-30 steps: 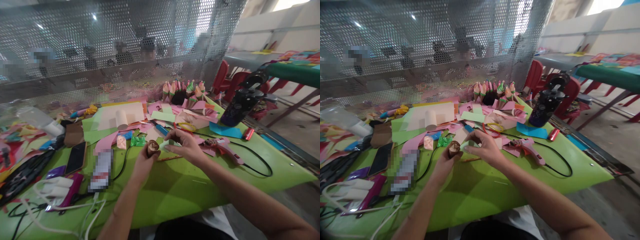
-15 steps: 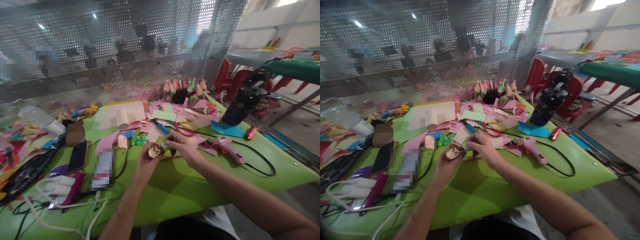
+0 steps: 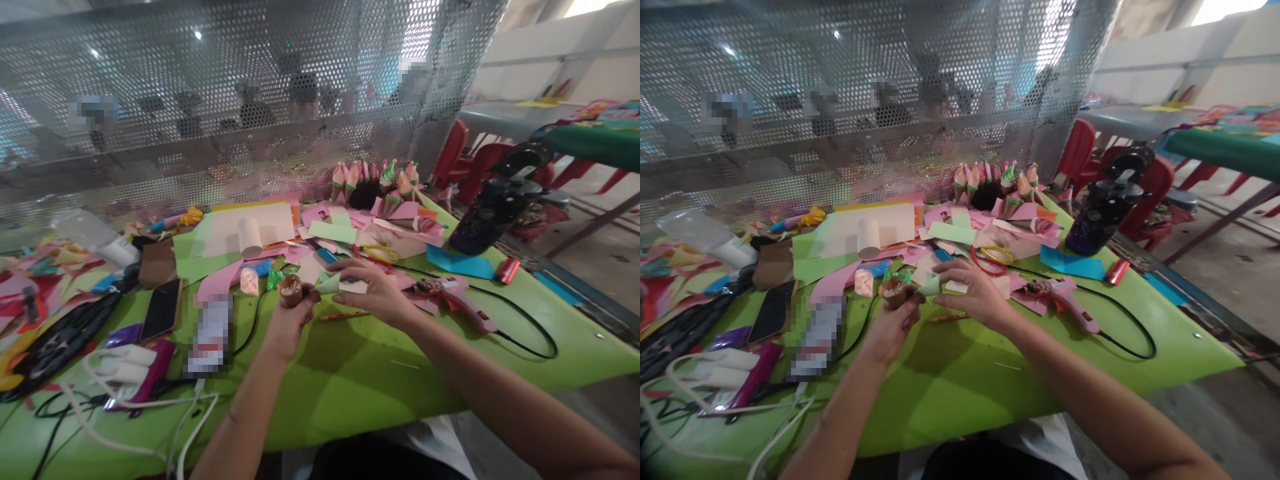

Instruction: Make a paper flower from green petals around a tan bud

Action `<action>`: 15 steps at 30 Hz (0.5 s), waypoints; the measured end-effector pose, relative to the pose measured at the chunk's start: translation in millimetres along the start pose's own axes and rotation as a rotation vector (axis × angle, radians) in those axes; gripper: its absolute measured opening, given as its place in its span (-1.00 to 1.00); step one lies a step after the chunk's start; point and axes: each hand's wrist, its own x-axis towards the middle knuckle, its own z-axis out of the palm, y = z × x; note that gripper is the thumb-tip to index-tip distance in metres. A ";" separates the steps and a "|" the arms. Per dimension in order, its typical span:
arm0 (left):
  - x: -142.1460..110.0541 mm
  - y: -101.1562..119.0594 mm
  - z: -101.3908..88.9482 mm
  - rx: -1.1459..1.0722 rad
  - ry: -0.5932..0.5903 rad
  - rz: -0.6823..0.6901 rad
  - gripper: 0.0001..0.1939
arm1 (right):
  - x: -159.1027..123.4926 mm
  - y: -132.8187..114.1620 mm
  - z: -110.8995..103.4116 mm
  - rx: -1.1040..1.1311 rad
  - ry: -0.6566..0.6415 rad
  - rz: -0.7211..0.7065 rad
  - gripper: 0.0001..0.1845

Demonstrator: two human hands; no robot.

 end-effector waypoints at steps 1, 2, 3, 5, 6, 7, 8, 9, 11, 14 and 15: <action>0.5 -0.8 -0.1 0.038 0.000 0.009 -0.53 | -0.2 1.2 1.7 -0.039 0.013 -0.013 -0.75; 0.9 -1.5 0.1 0.086 0.003 0.033 -0.56 | -0.5 1.2 2.8 -0.085 0.033 -0.026 -0.74; 1.3 -2.1 0.4 0.139 0.004 0.073 -0.59 | -0.8 0.1 3.3 -0.135 0.059 -0.042 -0.74; 2.4 -3.5 1.4 0.241 0.006 0.173 -0.63 | -1.7 -5.0 2.5 -0.223 0.126 -0.088 -0.76; 3.0 -4.4 1.6 0.290 0.007 0.220 -0.65 | -2.2 -8.5 1.8 -0.255 0.157 -0.115 -0.77; 3.7 -5.7 1.6 0.340 0.008 0.262 -0.66 | -2.8 -12.1 1.1 -0.279 0.187 -0.142 -0.79; 4.3 -7.3 1.3 0.391 0.010 0.301 -0.67 | -3.5 -15.5 0.6 -0.300 0.209 -0.166 -0.80; 4.8 -9.0 0.6 0.440 0.009 0.339 -0.68 | -4.2 -18.7 0.5 -0.321 0.224 -0.186 -0.82; 4.9 -12.2 -1.0 0.528 -0.008 0.417 -0.70 | -5.5 -23.6 1.3 -0.363 0.234 -0.214 -0.82; 2.5 -14.4 -2.3 0.628 -0.054 0.483 -0.76 | -7.2 -27.8 3.9 -0.414 0.249 -0.239 -0.80; 1.4 -14.5 -2.2 0.652 -0.074 0.497 -0.78 | -7.7 -28.5 4.7 -0.416 0.259 -0.243 -0.79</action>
